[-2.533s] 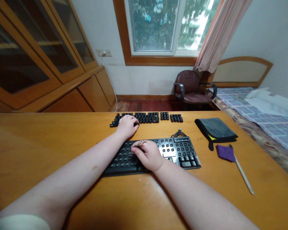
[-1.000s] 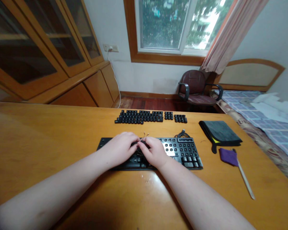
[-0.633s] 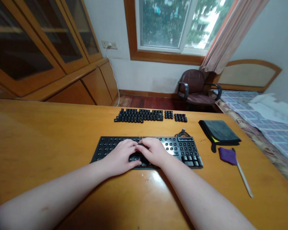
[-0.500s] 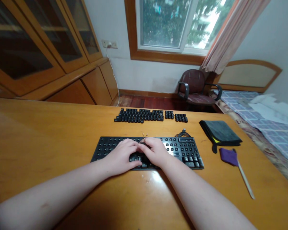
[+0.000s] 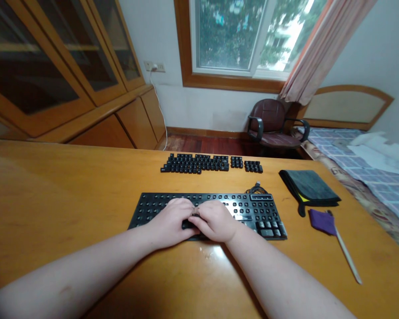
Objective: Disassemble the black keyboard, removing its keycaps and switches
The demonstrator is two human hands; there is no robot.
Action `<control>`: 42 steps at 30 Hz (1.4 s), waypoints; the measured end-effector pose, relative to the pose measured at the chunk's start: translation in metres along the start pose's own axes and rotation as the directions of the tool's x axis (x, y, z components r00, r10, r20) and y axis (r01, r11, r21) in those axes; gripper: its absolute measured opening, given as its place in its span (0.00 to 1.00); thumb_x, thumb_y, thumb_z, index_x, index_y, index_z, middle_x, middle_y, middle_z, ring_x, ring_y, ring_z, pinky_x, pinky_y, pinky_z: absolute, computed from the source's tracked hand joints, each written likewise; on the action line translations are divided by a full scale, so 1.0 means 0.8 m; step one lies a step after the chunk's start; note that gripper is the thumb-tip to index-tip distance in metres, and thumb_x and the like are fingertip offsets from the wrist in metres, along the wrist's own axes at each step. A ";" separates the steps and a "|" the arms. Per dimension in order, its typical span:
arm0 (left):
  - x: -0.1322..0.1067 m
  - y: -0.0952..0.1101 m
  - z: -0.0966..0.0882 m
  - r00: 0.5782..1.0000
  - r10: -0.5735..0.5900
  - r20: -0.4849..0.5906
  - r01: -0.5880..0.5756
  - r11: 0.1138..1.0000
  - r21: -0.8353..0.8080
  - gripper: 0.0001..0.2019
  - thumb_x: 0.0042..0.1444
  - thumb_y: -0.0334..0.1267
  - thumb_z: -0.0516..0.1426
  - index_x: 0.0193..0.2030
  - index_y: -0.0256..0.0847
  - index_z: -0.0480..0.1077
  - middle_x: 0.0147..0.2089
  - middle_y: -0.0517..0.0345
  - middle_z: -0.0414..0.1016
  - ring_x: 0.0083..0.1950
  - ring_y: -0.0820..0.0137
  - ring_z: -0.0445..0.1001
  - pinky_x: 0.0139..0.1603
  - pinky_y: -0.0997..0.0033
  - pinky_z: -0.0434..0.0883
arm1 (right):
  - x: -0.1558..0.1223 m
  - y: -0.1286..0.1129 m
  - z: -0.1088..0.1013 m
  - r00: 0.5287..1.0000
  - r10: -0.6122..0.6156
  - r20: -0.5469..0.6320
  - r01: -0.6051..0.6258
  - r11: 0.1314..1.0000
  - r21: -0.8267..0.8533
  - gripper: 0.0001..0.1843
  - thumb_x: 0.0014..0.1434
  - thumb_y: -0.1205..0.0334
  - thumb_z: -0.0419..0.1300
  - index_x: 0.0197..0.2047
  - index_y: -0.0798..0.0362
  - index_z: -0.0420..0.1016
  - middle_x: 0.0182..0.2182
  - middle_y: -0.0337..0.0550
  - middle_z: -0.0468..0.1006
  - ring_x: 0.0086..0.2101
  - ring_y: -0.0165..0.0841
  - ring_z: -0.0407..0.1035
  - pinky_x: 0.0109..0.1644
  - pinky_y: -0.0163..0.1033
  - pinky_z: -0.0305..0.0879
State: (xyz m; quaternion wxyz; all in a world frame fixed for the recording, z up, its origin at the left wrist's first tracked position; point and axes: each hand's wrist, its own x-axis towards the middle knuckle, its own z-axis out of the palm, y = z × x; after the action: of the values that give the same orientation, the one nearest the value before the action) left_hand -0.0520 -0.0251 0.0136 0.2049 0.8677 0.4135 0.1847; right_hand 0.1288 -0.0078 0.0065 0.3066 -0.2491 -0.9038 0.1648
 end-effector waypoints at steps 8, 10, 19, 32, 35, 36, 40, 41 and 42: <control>0.000 -0.005 0.003 1.000 0.021 0.008 -0.021 0.999 -0.043 0.08 0.49 0.41 0.60 0.36 0.43 0.73 0.38 0.57 0.76 0.46 0.64 0.68 0.51 0.61 0.62 | -0.003 0.000 0.002 0.993 0.082 -0.083 -0.081 0.997 0.011 0.11 0.62 0.62 0.51 0.32 0.54 0.72 0.26 0.45 0.77 0.28 0.33 0.71 0.34 0.38 0.65; 0.000 -0.005 0.002 1.000 0.024 0.010 -0.024 0.998 -0.052 0.08 0.49 0.41 0.60 0.37 0.43 0.73 0.39 0.57 0.76 0.47 0.63 0.69 0.52 0.60 0.61 | -0.003 -0.002 0.002 0.987 0.116 -0.112 -0.114 0.993 0.023 0.12 0.62 0.62 0.51 0.30 0.54 0.71 0.25 0.45 0.77 0.27 0.33 0.71 0.33 0.37 0.65; 0.001 -0.002 0.003 0.996 -0.047 -0.078 0.034 0.987 -0.156 0.08 0.53 0.38 0.56 0.39 0.41 0.71 0.41 0.56 0.76 0.44 0.66 0.72 0.48 0.66 0.66 | -0.004 0.001 0.005 0.812 0.505 -0.294 -0.381 0.839 0.387 0.15 0.62 0.56 0.50 0.28 0.52 0.70 0.20 0.39 0.74 0.23 0.31 0.70 0.30 0.35 0.67; 0.005 -0.007 0.002 0.964 -0.242 -0.109 0.177 0.893 -0.413 0.11 0.50 0.35 0.59 0.42 0.42 0.71 0.41 0.58 0.76 0.41 0.69 0.74 0.47 0.68 0.70 | 0.001 0.004 0.006 0.803 0.522 -0.287 -0.354 0.806 0.474 0.15 0.61 0.53 0.52 0.30 0.53 0.72 0.22 0.41 0.75 0.24 0.31 0.70 0.30 0.36 0.67; 0.005 -0.007 0.004 0.958 -0.264 -0.109 0.182 0.860 -0.477 0.16 0.49 0.33 0.60 0.47 0.41 0.69 0.43 0.57 0.76 0.43 0.69 0.74 0.49 0.67 0.70 | 0.000 0.006 0.008 0.833 0.497 -0.245 -0.346 0.812 0.470 0.16 0.62 0.53 0.51 0.30 0.53 0.73 0.25 0.43 0.75 0.26 0.32 0.70 0.30 0.36 0.68; 0.005 -0.007 0.004 0.957 -0.268 -0.112 0.182 0.854 -0.487 0.17 0.49 0.33 0.59 0.48 0.41 0.68 0.43 0.57 0.76 0.43 0.69 0.74 0.49 0.66 0.70 | 0.000 0.007 0.009 0.841 0.488 -0.235 -0.344 0.816 0.465 0.16 0.62 0.53 0.51 0.30 0.53 0.73 0.25 0.43 0.75 0.27 0.32 0.71 0.30 0.36 0.68; 0.004 -0.008 0.006 0.950 -0.285 -0.128 0.188 0.848 -0.496 0.19 0.48 0.32 0.59 0.49 0.41 0.66 0.41 0.57 0.77 0.44 0.68 0.75 0.50 0.64 0.69 | 0.001 0.007 0.009 0.858 0.457 -0.234 -0.323 0.835 0.447 0.16 0.62 0.55 0.51 0.30 0.53 0.74 0.27 0.43 0.76 0.28 0.32 0.71 0.32 0.36 0.69; 0.003 -0.008 0.006 0.949 -0.287 -0.131 0.189 0.849 -0.493 0.19 0.48 0.32 0.59 0.49 0.42 0.66 0.41 0.57 0.77 0.44 0.68 0.75 0.51 0.63 0.69 | 0.001 0.007 0.008 0.860 0.452 -0.237 -0.319 0.839 0.441 0.16 0.62 0.55 0.51 0.30 0.53 0.74 0.27 0.43 0.76 0.28 0.32 0.71 0.32 0.36 0.69; 0.003 -0.008 0.005 0.950 -0.285 -0.132 0.188 0.853 -0.487 0.19 0.48 0.32 0.59 0.48 0.42 0.66 0.41 0.57 0.77 0.44 0.68 0.75 0.51 0.63 0.69 | 0.001 0.007 0.008 0.862 0.447 -0.239 -0.316 0.843 0.435 0.15 0.62 0.55 0.51 0.30 0.53 0.74 0.27 0.43 0.76 0.28 0.32 0.71 0.33 0.36 0.69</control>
State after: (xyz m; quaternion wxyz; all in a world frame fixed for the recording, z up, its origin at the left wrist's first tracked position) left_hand -0.0523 -0.0205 0.0074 0.3871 0.7118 0.4789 0.3380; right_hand 0.1260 -0.0035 -0.0004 0.4567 -0.3859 -0.7204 0.3515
